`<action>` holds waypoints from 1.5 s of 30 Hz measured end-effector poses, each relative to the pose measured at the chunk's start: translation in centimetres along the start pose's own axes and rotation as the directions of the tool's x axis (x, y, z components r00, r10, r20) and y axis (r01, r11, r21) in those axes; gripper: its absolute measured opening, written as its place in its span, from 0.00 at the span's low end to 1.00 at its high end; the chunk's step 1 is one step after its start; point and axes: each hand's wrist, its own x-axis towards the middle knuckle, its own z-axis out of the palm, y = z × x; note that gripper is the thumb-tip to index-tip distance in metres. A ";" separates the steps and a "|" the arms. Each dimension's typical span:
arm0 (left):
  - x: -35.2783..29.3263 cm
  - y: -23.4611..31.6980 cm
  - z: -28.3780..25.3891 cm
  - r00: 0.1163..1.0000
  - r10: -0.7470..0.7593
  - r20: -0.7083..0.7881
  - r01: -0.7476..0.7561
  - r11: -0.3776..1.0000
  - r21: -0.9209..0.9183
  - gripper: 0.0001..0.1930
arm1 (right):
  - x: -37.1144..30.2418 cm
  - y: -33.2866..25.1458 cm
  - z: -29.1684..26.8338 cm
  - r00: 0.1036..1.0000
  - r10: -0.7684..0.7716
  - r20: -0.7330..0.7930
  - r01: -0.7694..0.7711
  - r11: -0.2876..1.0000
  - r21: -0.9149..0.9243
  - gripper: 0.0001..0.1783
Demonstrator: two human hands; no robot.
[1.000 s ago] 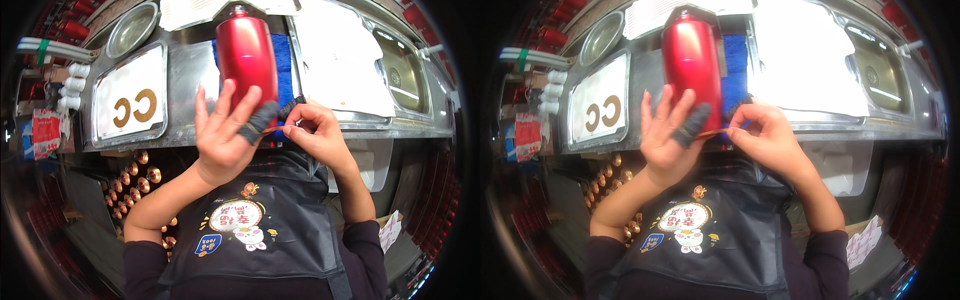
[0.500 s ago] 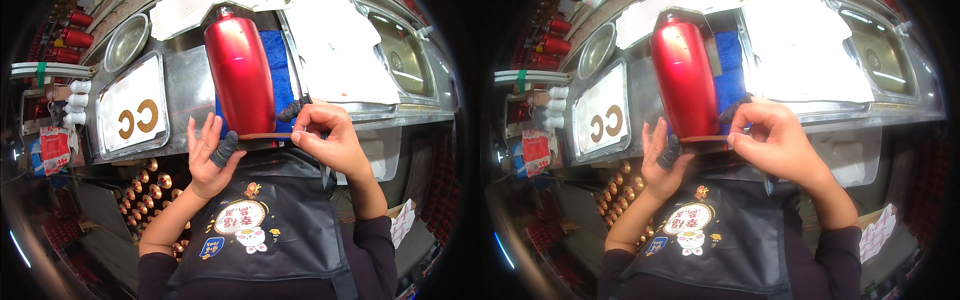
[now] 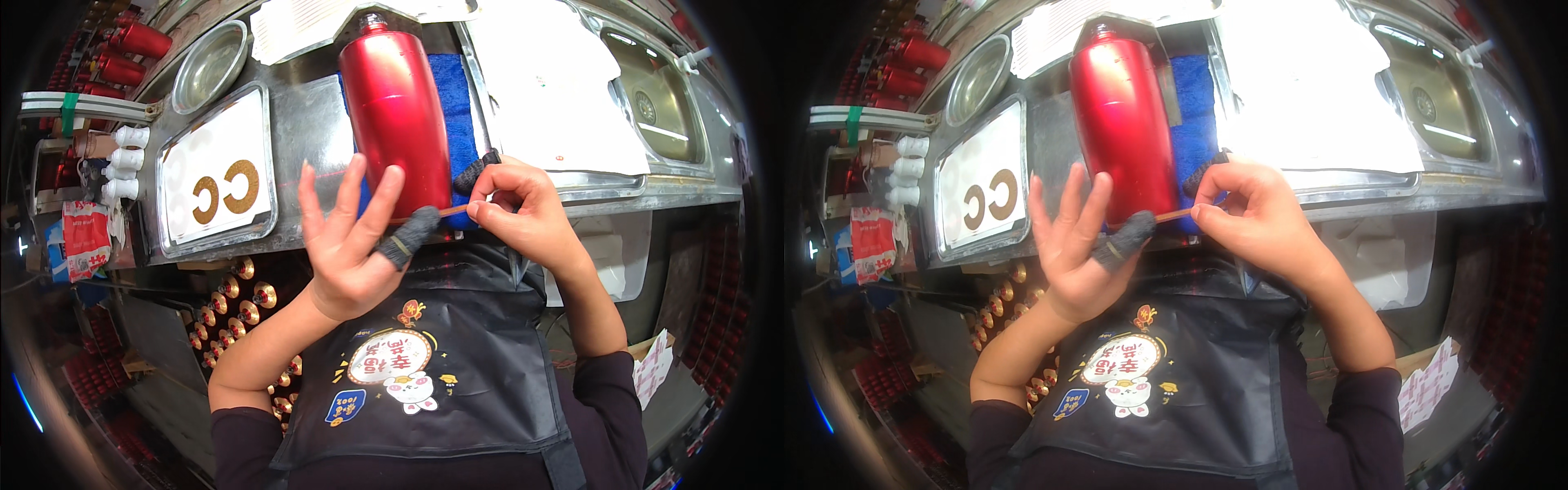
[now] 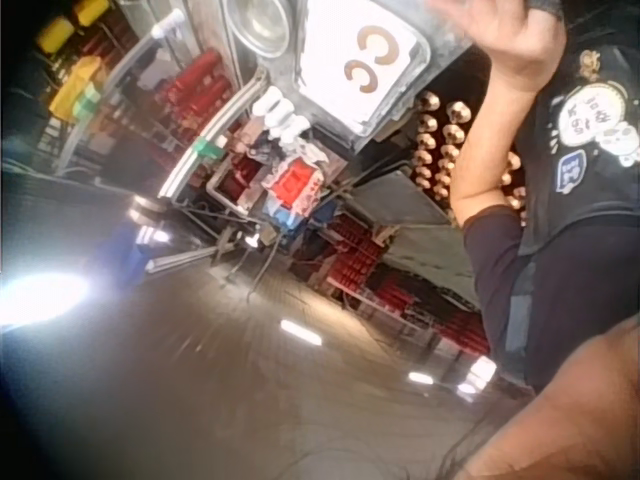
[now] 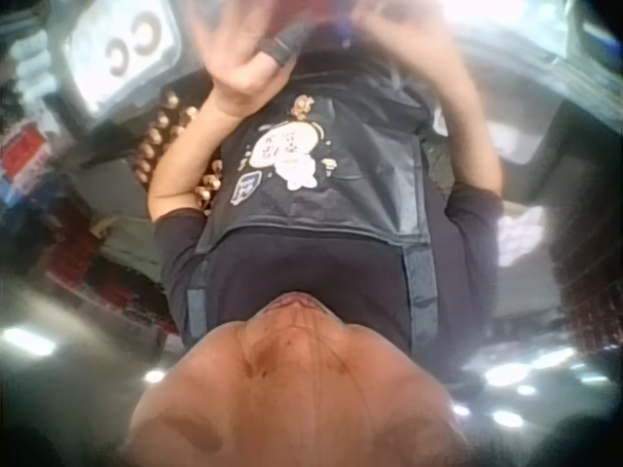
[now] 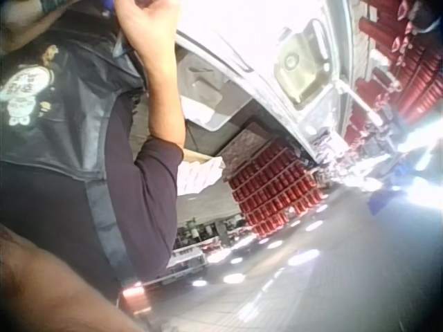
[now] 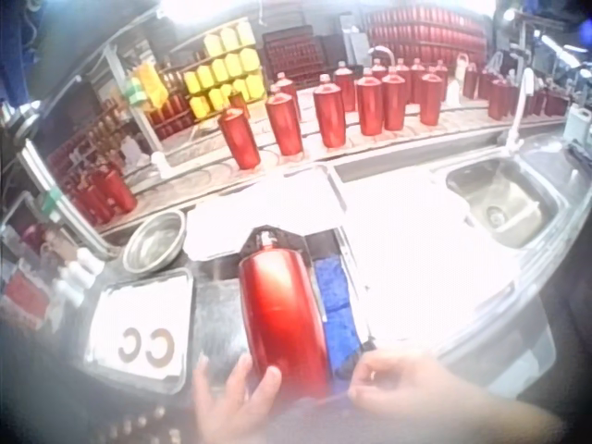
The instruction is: The person picks up red cylindrical containers and applies gold circular stickers to the necks and paper labels to the bodies. They smooth the labels with their fingers and place the finished containers on a tray.
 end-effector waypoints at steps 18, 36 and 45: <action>-4.2 -1.4 -0.1 0.963 -0.252 0.092 0.267 0.926 -0.267 0.29 | -1.0 -1.4 -0.1 0.994 -0.104 0.017 0.105 0.993 -0.052 0.06; -1.2 -1.1 -0.4 0.998 0.000 0.063 0.005 0.998 -0.068 0.19 | -0.2 0.3 0.0 0.999 0.028 0.017 -0.030 0.995 0.097 0.07; 1.0 0.2 1.5 0.996 -0.082 -0.014 0.081 0.994 -0.066 0.21 | -0.1 0.2 0.6 0.999 -0.036 -0.027 0.034 0.997 -0.068 0.06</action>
